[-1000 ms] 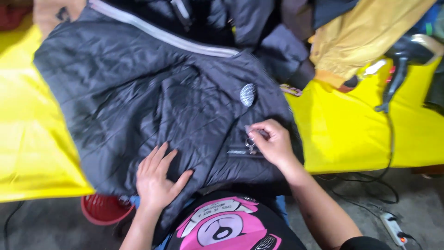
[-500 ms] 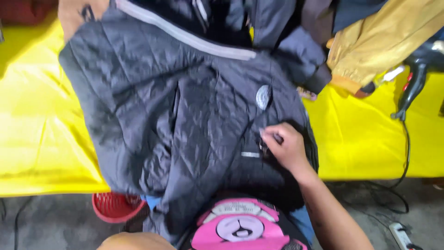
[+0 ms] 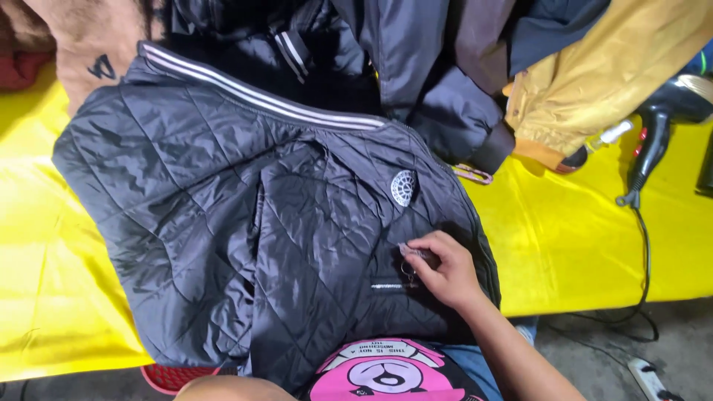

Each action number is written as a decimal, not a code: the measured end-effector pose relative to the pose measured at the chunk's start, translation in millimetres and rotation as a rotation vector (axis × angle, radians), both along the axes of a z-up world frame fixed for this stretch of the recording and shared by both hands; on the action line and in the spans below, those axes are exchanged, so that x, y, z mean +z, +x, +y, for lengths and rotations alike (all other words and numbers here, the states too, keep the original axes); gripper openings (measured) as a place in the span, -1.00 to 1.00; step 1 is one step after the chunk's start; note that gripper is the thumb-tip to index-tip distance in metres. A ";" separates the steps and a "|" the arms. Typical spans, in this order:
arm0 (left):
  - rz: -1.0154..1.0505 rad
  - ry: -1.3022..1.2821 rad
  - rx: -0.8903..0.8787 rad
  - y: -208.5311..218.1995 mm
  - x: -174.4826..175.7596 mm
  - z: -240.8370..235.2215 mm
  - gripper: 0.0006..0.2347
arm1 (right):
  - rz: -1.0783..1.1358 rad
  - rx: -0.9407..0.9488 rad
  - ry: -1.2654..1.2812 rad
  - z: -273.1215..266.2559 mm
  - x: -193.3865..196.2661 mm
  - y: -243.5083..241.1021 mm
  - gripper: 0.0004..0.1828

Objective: The person uses a small purple object to rub and clean the surface of a black quilted jacket laid out on a yellow table. The person repeatedly scrubs different areas of the jacket, including the chest and shoulder regions, while holding the fabric in place with the other hand.

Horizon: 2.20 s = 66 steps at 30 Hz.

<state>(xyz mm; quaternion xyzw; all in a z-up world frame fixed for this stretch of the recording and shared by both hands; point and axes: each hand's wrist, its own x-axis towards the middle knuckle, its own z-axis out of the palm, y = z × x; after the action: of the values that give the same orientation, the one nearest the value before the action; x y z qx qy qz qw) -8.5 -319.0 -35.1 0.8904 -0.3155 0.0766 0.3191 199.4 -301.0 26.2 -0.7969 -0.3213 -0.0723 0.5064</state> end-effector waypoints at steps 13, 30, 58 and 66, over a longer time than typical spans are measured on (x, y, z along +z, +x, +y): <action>-0.224 -0.216 0.080 117.5 300.2 122.7 -0.72 | 0.159 -0.135 -0.217 1.2 16.8 -3.2 -0.71; 0.160 -0.892 0.674 157.5 50.6 312.5 -0.95 | 0.078 -0.066 0.007 2.2 10.4 3.1 -0.85; 0.394 -1.033 0.603 152.7 39.0 326.0 -0.88 | -0.093 -0.762 -0.486 -231.8 20.2 239.1 -0.77; 0.409 -1.013 0.613 152.5 43.4 325.8 -0.87 | -0.088 -0.754 -0.740 -246.0 -13.5 282.4 -0.85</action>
<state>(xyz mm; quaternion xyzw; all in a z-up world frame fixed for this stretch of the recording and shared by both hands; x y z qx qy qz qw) 144.1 6.8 8.3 0.6752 0.0970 0.1328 0.7190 481.8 -547.0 12.8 -0.9788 -0.0374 -0.1644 0.1164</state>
